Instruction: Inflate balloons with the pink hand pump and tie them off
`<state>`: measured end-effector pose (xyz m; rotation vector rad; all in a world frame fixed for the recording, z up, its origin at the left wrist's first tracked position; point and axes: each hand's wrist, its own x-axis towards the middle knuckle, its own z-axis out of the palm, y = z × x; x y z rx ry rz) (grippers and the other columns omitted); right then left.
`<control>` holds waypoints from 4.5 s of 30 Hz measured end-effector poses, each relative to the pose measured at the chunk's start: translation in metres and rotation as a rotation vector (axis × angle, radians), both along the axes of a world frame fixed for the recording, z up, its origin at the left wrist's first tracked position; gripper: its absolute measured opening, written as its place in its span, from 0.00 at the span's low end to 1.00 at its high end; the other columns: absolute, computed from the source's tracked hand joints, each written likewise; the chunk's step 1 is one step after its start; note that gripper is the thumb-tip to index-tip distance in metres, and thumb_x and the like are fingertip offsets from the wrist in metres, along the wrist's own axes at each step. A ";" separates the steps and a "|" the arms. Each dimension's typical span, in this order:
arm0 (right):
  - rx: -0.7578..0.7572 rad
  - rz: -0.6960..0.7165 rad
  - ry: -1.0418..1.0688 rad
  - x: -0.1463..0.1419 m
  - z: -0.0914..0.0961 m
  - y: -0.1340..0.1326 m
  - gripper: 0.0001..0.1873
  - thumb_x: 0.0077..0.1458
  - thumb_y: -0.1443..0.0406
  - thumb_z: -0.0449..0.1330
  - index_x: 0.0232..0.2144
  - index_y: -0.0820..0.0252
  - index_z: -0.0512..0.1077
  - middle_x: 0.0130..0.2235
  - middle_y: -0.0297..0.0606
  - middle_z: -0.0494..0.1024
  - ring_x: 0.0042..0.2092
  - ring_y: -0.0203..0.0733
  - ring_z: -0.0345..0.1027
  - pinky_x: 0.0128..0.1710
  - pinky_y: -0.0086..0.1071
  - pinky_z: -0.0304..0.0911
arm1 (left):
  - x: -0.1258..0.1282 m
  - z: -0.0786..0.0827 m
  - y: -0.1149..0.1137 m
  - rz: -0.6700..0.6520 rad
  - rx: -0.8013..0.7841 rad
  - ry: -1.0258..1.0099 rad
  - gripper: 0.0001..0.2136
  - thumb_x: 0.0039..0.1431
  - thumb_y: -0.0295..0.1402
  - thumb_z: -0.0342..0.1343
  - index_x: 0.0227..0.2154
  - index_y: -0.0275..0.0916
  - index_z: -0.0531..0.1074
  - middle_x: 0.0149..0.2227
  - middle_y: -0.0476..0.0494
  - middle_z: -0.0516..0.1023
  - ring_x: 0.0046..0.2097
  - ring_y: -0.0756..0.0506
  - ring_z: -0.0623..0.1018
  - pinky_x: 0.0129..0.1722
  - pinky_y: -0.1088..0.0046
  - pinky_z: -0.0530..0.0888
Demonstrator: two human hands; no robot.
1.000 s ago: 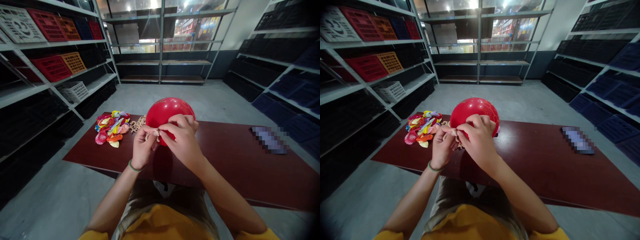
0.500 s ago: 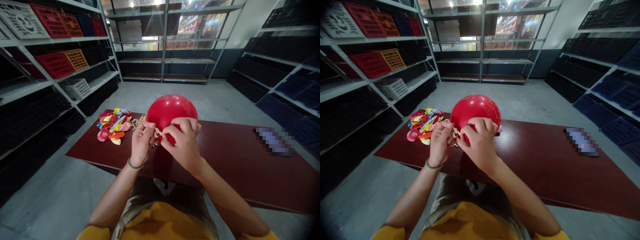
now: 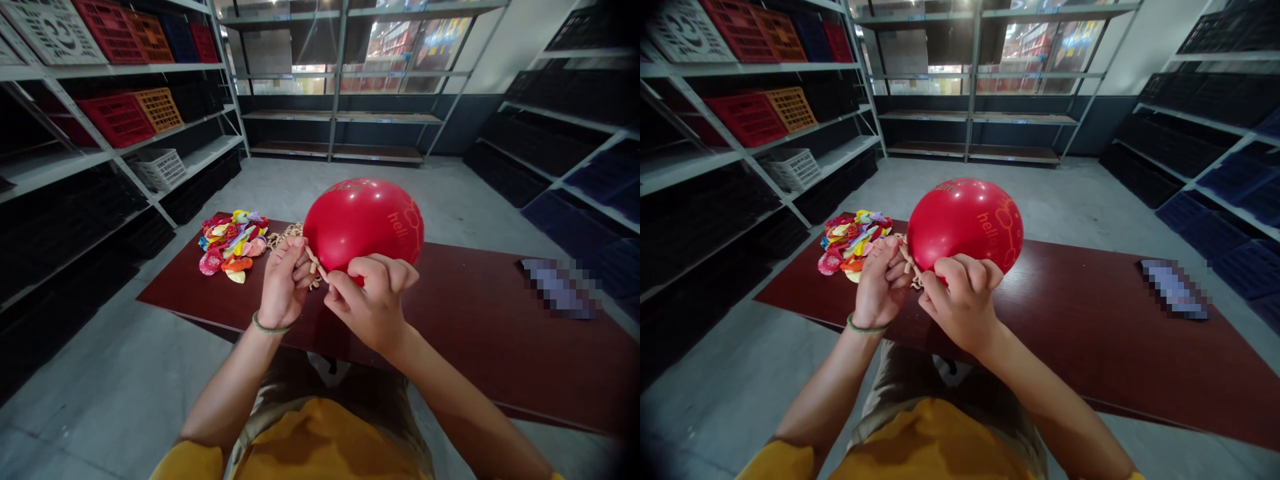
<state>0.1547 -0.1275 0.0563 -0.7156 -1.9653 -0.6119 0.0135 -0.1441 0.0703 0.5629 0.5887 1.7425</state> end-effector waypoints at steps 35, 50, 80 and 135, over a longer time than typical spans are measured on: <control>0.209 0.203 -0.172 0.035 -0.012 0.023 0.11 0.54 0.70 0.67 0.37 0.46 0.78 0.35 0.28 0.81 0.42 0.39 0.66 0.44 0.37 0.54 | 0.008 -0.017 0.009 -0.151 -0.139 -0.113 0.09 0.56 0.28 0.64 0.30 0.34 0.67 0.22 0.58 0.57 0.17 0.60 0.55 0.13 0.88 0.49; -1.322 0.797 1.164 0.050 -0.046 0.073 0.58 0.45 0.51 0.71 0.68 0.31 0.38 0.72 0.42 0.46 0.68 0.57 0.52 0.56 0.59 0.63 | 0.019 -0.041 0.052 -0.128 -0.028 -0.368 0.16 0.64 0.28 0.57 0.23 0.37 0.58 0.21 0.56 0.54 0.20 0.57 0.60 0.20 0.84 0.60; -1.019 0.454 1.494 0.064 -0.077 0.304 0.54 0.44 0.59 0.70 0.67 0.43 0.46 0.71 0.48 0.42 0.65 0.46 0.56 0.55 0.45 0.65 | -0.038 -0.081 0.099 0.091 -0.117 0.224 0.18 0.56 0.40 0.65 0.46 0.36 0.74 0.40 0.42 0.78 0.39 0.47 0.80 0.42 0.69 0.78; -1.156 0.844 -0.436 -0.039 -0.023 0.121 0.14 0.63 0.71 0.50 0.39 0.52 0.74 0.39 0.30 0.78 0.40 0.35 0.71 0.43 0.30 0.66 | -0.095 -0.075 0.029 -0.562 -0.166 0.764 0.15 0.56 0.44 0.63 0.33 0.35 0.81 0.33 0.38 0.81 0.33 0.46 0.80 0.38 0.70 0.76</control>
